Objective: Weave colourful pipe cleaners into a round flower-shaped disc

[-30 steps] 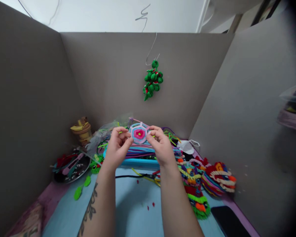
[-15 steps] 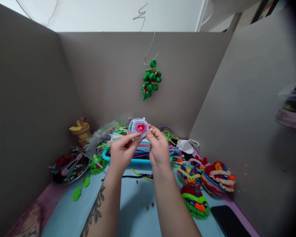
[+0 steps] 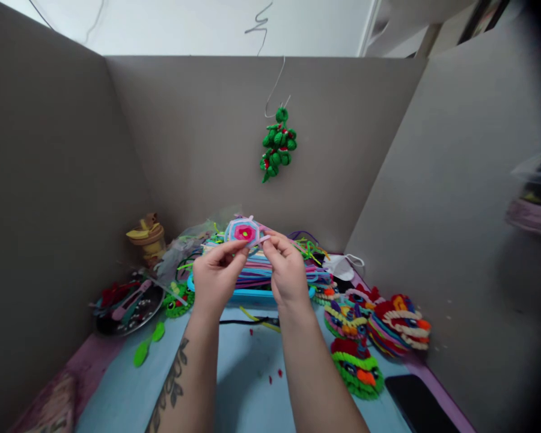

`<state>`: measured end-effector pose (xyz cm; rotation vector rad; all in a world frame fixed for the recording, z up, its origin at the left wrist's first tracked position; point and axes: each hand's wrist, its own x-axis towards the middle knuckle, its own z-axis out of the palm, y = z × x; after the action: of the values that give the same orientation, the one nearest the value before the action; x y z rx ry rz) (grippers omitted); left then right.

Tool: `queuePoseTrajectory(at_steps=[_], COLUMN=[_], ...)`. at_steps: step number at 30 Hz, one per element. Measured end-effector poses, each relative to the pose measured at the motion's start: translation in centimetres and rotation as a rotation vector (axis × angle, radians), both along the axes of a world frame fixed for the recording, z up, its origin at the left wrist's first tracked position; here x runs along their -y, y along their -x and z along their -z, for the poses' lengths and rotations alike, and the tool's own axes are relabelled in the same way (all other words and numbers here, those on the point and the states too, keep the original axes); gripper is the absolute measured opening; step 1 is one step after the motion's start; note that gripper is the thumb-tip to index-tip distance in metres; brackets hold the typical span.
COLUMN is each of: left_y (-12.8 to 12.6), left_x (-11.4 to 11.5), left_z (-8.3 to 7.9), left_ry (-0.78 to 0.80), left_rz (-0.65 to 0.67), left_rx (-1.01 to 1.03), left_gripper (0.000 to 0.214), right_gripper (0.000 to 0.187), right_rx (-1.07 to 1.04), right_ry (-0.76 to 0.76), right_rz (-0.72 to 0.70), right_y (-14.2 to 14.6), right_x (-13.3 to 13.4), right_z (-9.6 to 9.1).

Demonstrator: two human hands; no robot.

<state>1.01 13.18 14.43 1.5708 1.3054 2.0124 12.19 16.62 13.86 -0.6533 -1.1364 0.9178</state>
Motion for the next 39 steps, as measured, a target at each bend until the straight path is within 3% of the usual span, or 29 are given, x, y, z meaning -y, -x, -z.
queuePoseTrajectory(at_steps=[3, 10, 20, 28, 31, 36, 39], left_y=[0.1, 0.2, 0.0, 0.5, 0.5, 0.4, 0.3], left_x=[0.0, -0.1, 0.0, 0.1, 0.2, 0.1, 0.0], left_z=[-0.1, -0.2, -0.1, -0.2, -0.3, -0.2, -0.2], left_ry=[0.006, 0.009, 0.006, 0.020, 0.028, 0.023, 0.008], left_rz=[0.000, 0.021, 0.101, 0.129, 0.140, 0.140, 0.144], left_rx=[0.021, 0.051, 0.106, 0.097, 0.083, 0.017, -0.028], left_gripper=[0.017, 0.017, 0.016, 0.015, 0.015, 0.013, 0.012], right_gripper=[0.015, 0.009, 0.012, 0.013, 0.010, 0.014, 0.018], right_rx=[0.014, 0.225, 0.332, 0.504, 0.451, 0.324, 0.295], right_ry=[-0.006, -0.191, -0.291, -0.428, -0.373, -0.201, -0.148], right_rz=[0.057, 0.451, 0.491, 0.611, 0.541, 0.242, 0.189], right_y=[0.1, -0.3, -0.2, -0.3, -0.4, -1.0, -1.2], right_x=[0.0, 1.6, 2.0, 2.0, 1.8, 1.2, 0.9], right_z=[0.1, -0.9, -0.8, -0.7, -0.6, -0.6, -0.6])
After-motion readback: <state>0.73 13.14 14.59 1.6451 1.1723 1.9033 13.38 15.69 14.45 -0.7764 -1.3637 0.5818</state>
